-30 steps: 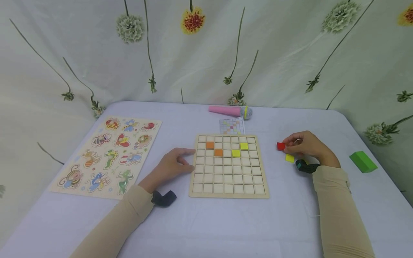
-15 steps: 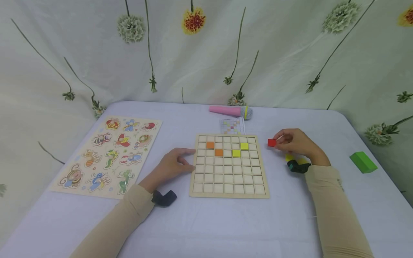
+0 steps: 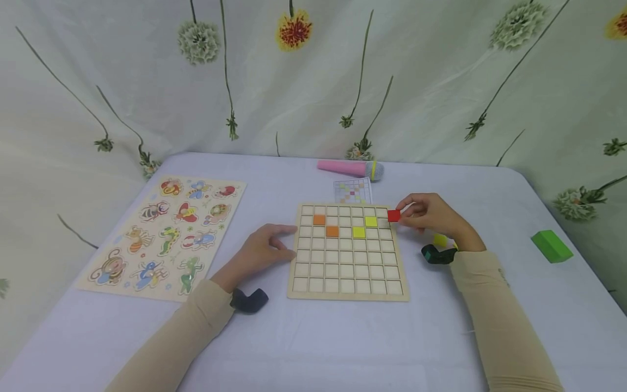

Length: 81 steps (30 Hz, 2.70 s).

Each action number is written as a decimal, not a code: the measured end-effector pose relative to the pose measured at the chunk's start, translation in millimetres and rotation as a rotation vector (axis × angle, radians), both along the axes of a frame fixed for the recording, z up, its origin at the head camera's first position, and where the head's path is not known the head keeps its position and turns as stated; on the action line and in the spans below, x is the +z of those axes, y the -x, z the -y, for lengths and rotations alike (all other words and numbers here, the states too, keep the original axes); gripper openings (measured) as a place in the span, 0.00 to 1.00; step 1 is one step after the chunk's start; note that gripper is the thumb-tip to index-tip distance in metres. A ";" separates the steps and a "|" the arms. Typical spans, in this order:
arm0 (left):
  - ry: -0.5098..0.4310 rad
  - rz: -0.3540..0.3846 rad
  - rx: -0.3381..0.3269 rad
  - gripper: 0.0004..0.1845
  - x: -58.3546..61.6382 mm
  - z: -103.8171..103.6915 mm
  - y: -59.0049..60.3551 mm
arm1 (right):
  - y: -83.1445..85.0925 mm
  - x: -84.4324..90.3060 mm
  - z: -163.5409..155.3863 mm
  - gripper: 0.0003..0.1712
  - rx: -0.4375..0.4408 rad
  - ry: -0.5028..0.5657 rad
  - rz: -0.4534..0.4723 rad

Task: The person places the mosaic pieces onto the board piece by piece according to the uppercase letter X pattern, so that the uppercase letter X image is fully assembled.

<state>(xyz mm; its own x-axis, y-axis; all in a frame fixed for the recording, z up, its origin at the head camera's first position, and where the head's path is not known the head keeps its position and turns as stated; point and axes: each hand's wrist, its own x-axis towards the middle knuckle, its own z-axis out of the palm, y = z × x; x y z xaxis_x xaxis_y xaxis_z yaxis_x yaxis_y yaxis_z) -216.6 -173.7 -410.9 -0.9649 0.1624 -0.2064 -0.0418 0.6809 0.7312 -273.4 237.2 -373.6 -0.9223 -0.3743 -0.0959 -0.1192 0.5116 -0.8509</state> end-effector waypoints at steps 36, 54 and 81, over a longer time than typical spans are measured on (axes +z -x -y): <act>-0.004 0.003 -0.003 0.35 -0.5 0.6 1.1 | -19.7 0.9 83.7 0.15 0.184 0.004 0.074; 0.000 0.005 -0.008 0.35 1.8 0.4 -0.2 | -26.9 -6.0 101.1 0.12 0.197 -0.138 -0.028; -0.017 -0.007 -0.016 0.35 1.5 0.8 -0.3 | -28.7 8.6 77.9 0.13 0.251 -0.157 -0.099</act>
<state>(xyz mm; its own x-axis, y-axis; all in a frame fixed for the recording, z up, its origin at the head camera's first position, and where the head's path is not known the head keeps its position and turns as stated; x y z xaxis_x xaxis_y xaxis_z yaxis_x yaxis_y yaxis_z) -216.3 -174.5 -409.4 -0.9636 0.1811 -0.1966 -0.0258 0.6690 0.7428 -244.7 159.3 -365.0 -0.8107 -0.5792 -0.0852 -0.3366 0.5804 -0.7415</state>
